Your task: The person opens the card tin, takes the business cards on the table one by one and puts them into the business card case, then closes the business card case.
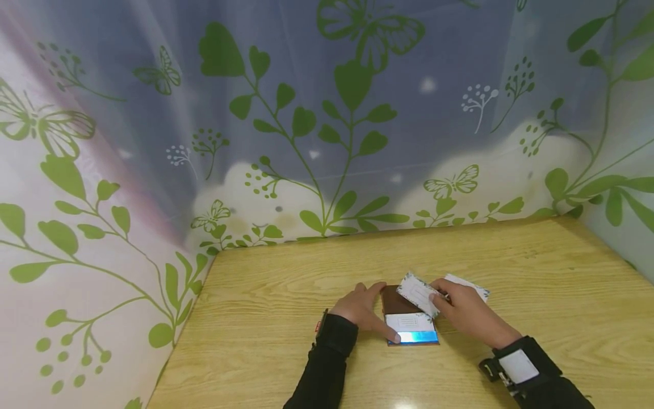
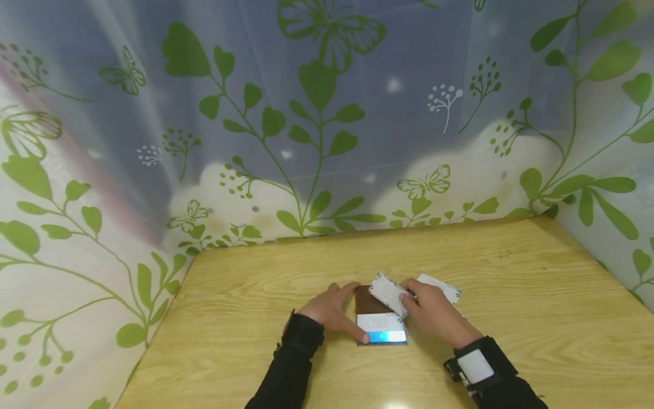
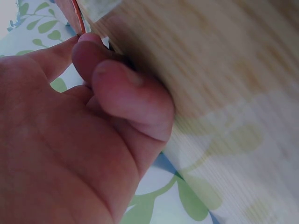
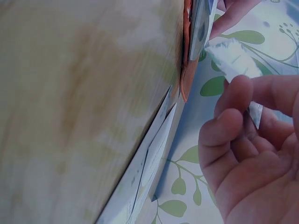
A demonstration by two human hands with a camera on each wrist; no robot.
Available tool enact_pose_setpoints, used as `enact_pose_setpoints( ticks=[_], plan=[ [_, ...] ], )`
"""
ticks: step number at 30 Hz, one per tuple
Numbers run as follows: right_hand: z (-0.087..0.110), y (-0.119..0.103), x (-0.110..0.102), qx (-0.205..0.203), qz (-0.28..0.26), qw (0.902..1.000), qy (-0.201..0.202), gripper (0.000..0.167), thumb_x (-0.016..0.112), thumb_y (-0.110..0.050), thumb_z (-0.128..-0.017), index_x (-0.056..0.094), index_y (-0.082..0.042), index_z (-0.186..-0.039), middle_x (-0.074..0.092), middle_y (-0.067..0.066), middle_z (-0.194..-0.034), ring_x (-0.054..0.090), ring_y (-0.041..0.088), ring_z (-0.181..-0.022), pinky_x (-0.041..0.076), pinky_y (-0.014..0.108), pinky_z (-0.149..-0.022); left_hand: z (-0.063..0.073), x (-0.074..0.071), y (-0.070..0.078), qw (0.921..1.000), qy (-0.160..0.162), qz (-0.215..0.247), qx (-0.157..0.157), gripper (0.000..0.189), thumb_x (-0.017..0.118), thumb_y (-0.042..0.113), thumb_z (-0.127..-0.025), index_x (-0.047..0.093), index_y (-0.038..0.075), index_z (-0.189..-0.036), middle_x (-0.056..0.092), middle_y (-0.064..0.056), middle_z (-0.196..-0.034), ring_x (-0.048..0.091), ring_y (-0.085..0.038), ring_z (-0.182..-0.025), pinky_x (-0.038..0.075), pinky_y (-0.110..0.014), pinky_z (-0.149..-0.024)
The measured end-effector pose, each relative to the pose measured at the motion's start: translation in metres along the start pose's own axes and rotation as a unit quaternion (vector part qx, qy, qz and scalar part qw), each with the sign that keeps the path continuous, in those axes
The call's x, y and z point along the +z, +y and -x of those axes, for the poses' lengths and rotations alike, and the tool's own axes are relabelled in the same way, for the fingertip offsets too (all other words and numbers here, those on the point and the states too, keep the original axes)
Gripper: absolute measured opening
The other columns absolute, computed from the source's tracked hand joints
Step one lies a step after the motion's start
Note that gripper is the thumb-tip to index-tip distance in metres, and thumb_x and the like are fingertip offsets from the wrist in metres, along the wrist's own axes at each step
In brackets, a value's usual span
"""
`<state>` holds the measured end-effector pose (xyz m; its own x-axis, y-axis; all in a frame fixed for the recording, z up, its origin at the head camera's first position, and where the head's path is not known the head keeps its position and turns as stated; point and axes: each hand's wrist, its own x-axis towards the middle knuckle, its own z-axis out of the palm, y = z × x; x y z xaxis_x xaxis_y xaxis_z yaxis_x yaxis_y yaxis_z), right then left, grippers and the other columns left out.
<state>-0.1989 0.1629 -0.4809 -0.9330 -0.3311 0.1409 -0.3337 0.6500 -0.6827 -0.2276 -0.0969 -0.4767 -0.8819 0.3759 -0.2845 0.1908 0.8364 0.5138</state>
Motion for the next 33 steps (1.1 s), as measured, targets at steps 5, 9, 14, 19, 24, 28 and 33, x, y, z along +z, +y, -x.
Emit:
enact_pose_setpoints(
  ticks=[5, 9, 14, 19, 24, 28, 33],
  plan=[
    [0.0, 0.0002, 0.0003, -0.011, 0.005, 0.9999, -0.011, 0.025, 0.059, -0.012, -0.106, 0.065, 0.002, -0.126, 0.062, -0.003, -0.085, 0.047, 0.007, -0.066, 0.043, 0.026, -0.057, 0.0005, 0.0, 0.0005, 1.0, 0.0, -0.002, 0.0, 0.12, 0.095, 0.058, -0.063, 0.034, 0.029, -0.163, 0.042, -0.021, -0.155, 0.056, -0.04, -0.129, 0.055, -0.05, -0.094],
    [-0.0005, 0.0005, 0.0011, -0.02, 0.003, 0.9997, -0.012, 0.025, 0.06, -0.012, -0.105, 0.065, 0.003, -0.125, 0.063, -0.003, -0.087, 0.048, 0.007, -0.068, 0.043, 0.027, -0.058, 0.0004, 0.0, 0.0003, 1.0, 0.0, -0.002, 0.0, 0.12, 0.095, 0.058, -0.064, 0.034, 0.029, -0.163, 0.042, -0.021, -0.155, 0.056, -0.039, -0.129, 0.055, -0.05, -0.094],
    [-0.0014, 0.0001, 0.0008, -0.018, 0.003, 0.9998, -0.011, 0.026, 0.061, -0.011, -0.105, 0.066, 0.003, -0.126, 0.063, -0.003, -0.085, 0.049, 0.006, -0.069, 0.044, 0.026, -0.058, -0.0007, 0.0003, -0.0004, 1.0, -0.001, -0.001, -0.001, 0.12, 0.095, 0.058, -0.064, 0.035, 0.029, -0.163, 0.041, -0.021, -0.156, 0.056, -0.039, -0.129, 0.055, -0.05, -0.094],
    [-0.0015, 0.0002, 0.0009, -0.028, -0.001, 0.9995, -0.018, 0.025, 0.061, -0.013, -0.105, 0.066, 0.002, -0.125, 0.064, -0.004, -0.087, 0.048, 0.005, -0.069, 0.043, 0.026, -0.058, -0.0015, 0.0007, -0.001, 1.0, -0.001, -0.005, -0.001, 0.12, 0.095, 0.059, -0.064, 0.034, 0.029, -0.163, 0.041, -0.021, -0.156, 0.055, -0.039, -0.13, 0.054, -0.049, -0.095],
    [-0.0013, 0.0009, 0.0018, -0.029, -0.004, 0.9989, -0.037, 0.027, 0.063, -0.013, -0.104, 0.065, 0.001, -0.127, 0.06, -0.006, -0.082, 0.046, 0.004, -0.066, 0.041, 0.025, -0.056, -0.0012, 0.0002, -0.001, 1.0, -0.001, -0.006, 0.001, 0.12, 0.095, 0.058, -0.064, 0.034, 0.029, -0.163, 0.041, -0.021, -0.156, 0.056, -0.039, -0.13, 0.054, -0.049, -0.095],
    [-0.0015, 0.0022, 0.0023, -0.022, -0.011, 0.9974, -0.067, 0.033, 0.065, -0.011, -0.102, 0.064, 0.002, -0.133, 0.054, -0.007, -0.074, 0.045, 0.005, -0.062, 0.041, 0.025, -0.055, -0.0006, -0.0003, -0.0008, 1.0, -0.001, -0.002, 0.002, 0.12, 0.095, 0.057, -0.063, 0.035, 0.029, -0.163, 0.041, -0.021, -0.155, 0.056, -0.038, -0.128, 0.055, -0.049, -0.094],
    [-0.0012, 0.0033, 0.0031, -0.031, -0.024, 0.9956, -0.085, 0.033, 0.068, -0.009, -0.1, 0.067, -0.002, -0.132, 0.054, -0.007, -0.073, 0.046, 0.005, -0.061, 0.041, 0.023, -0.054, -0.0004, -0.0003, -0.0006, 1.0, -0.001, 0.0, -0.001, 0.12, 0.096, 0.057, -0.063, 0.035, 0.03, -0.163, 0.04, -0.022, -0.157, 0.055, -0.039, -0.131, 0.054, -0.051, -0.095]
  ],
)
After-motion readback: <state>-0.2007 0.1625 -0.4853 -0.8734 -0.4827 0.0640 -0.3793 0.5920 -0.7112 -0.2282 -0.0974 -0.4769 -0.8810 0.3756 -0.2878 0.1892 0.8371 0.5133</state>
